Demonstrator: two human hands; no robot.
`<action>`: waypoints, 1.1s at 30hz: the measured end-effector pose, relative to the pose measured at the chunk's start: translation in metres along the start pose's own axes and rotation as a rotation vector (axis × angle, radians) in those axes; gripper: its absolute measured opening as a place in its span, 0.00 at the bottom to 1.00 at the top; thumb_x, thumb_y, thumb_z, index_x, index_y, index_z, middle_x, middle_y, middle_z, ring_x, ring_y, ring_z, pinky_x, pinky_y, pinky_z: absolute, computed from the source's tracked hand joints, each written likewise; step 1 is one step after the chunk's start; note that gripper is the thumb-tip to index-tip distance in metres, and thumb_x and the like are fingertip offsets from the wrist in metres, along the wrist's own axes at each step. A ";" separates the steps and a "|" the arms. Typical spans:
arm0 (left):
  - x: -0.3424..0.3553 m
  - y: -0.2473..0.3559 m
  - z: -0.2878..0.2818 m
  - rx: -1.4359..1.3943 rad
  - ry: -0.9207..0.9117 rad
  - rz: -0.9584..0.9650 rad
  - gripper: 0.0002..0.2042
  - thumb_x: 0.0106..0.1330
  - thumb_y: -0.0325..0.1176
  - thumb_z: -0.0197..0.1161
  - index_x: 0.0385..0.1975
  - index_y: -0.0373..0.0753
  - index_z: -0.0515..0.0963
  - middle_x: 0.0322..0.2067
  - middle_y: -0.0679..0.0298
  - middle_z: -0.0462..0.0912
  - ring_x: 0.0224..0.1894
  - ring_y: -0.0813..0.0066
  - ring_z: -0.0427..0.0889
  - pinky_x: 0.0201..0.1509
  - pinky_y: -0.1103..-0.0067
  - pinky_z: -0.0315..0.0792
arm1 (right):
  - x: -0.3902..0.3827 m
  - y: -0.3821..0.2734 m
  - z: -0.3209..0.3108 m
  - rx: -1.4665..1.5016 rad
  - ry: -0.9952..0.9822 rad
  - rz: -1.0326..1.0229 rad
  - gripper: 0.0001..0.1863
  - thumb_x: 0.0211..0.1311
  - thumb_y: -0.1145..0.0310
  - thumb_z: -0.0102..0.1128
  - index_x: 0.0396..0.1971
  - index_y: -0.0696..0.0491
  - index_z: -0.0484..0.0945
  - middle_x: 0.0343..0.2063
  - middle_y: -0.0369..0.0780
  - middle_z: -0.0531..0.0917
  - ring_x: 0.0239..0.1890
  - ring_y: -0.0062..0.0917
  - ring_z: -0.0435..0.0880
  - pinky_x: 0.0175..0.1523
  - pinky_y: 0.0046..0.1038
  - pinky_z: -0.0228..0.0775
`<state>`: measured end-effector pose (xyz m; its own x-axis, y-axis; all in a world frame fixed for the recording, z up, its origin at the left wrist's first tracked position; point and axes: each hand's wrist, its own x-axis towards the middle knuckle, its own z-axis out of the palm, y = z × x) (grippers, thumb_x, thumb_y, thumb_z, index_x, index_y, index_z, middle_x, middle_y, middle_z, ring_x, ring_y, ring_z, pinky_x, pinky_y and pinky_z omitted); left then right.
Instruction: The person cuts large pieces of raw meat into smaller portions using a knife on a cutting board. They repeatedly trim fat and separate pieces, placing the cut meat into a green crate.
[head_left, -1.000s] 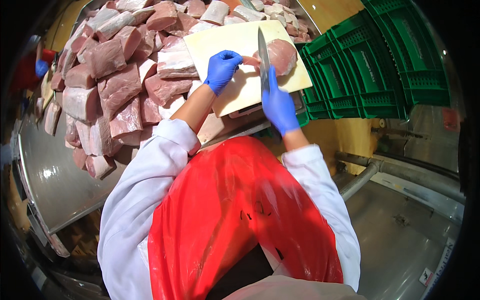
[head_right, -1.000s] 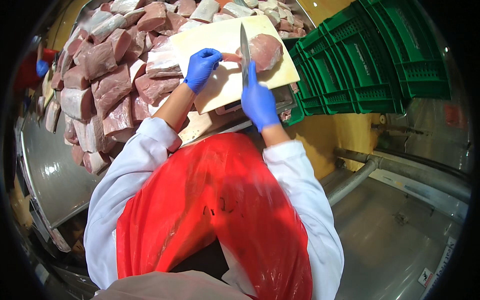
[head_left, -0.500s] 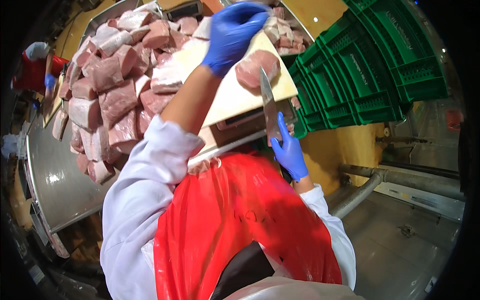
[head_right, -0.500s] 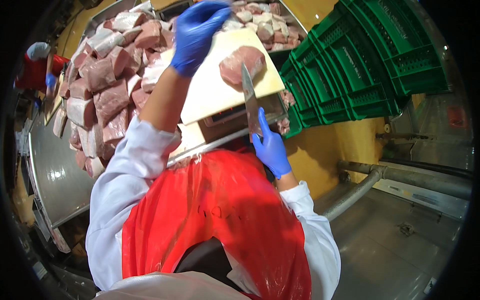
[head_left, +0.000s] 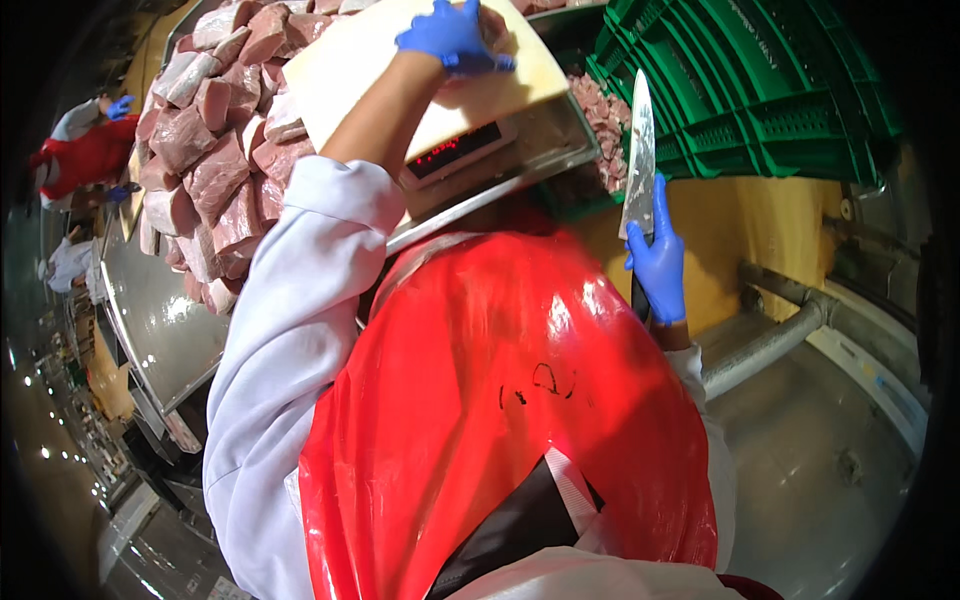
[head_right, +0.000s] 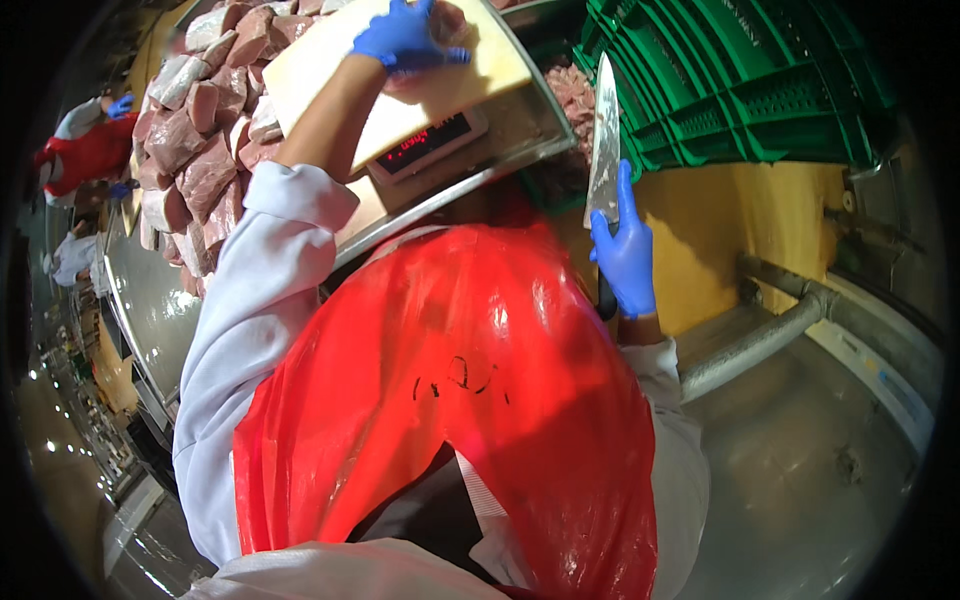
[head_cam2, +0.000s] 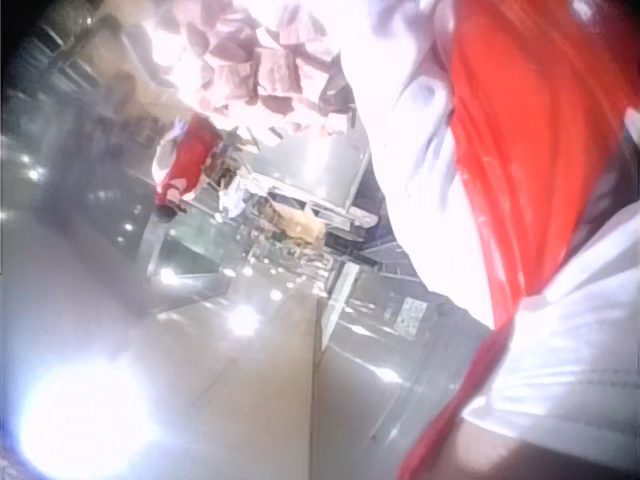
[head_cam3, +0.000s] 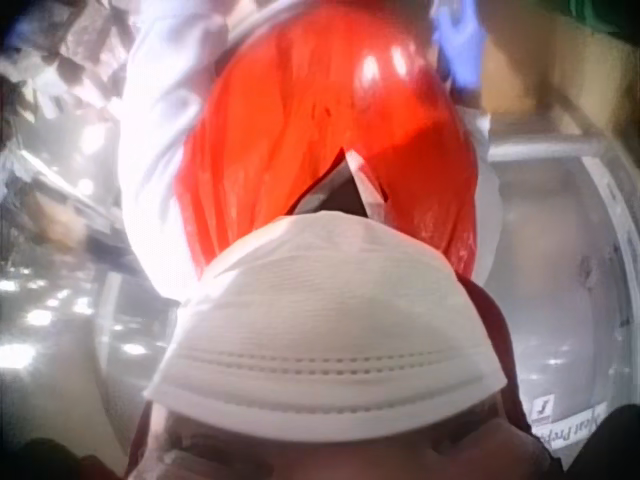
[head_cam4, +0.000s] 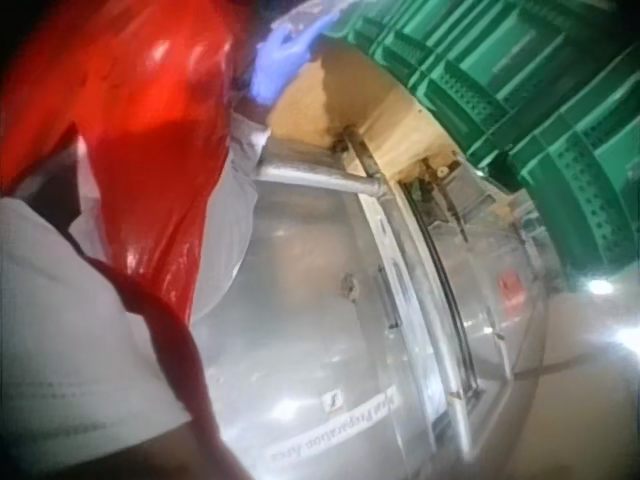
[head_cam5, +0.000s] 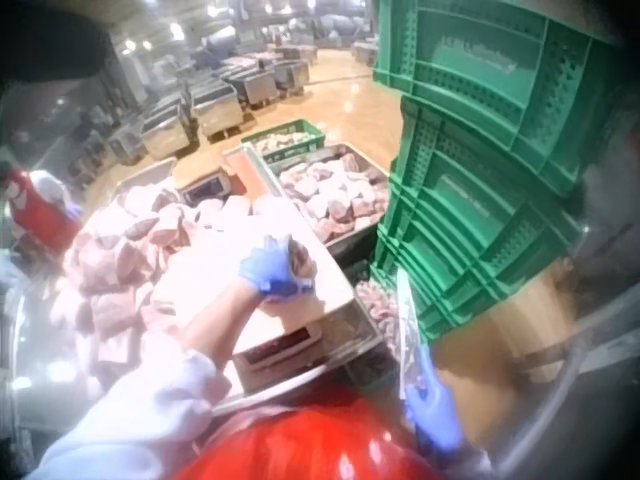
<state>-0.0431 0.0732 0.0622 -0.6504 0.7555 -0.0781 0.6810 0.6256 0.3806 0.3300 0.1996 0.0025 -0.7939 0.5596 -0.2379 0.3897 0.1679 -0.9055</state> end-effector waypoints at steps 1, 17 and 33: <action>0.007 -0.026 0.035 0.177 0.220 -0.067 0.34 0.53 0.52 0.72 0.57 0.42 0.71 0.45 0.38 0.79 0.49 0.38 0.80 0.56 0.53 0.75 | 0.007 0.004 -0.006 -0.012 -0.034 0.004 0.41 0.69 0.72 0.54 0.79 0.42 0.48 0.23 0.37 0.79 0.18 0.18 0.73 0.25 0.26 0.73; -0.076 -0.059 0.010 -1.772 0.297 -0.458 0.23 0.68 0.33 0.56 0.63 0.38 0.72 0.52 0.57 0.82 0.54 0.63 0.82 0.56 0.65 0.80 | 0.065 0.026 -0.051 0.016 -0.115 -0.118 0.41 0.66 0.74 0.54 0.78 0.43 0.53 0.20 0.40 0.81 0.14 0.18 0.72 0.23 0.29 0.71; 0.105 -0.060 -0.042 -1.217 0.732 -0.023 0.23 0.65 0.36 0.65 0.58 0.34 0.71 0.55 0.55 0.77 0.55 0.61 0.79 0.58 0.66 0.75 | 0.092 0.008 -0.011 0.104 -0.246 -0.108 0.42 0.68 0.78 0.54 0.79 0.41 0.50 0.28 0.35 0.79 0.21 0.15 0.72 0.22 0.20 0.67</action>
<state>-0.1666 0.1070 0.0701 -0.9375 0.2428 0.2492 0.2022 -0.2028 0.9581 0.2651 0.2613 -0.0232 -0.9227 0.3269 -0.2045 0.2566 0.1247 -0.9584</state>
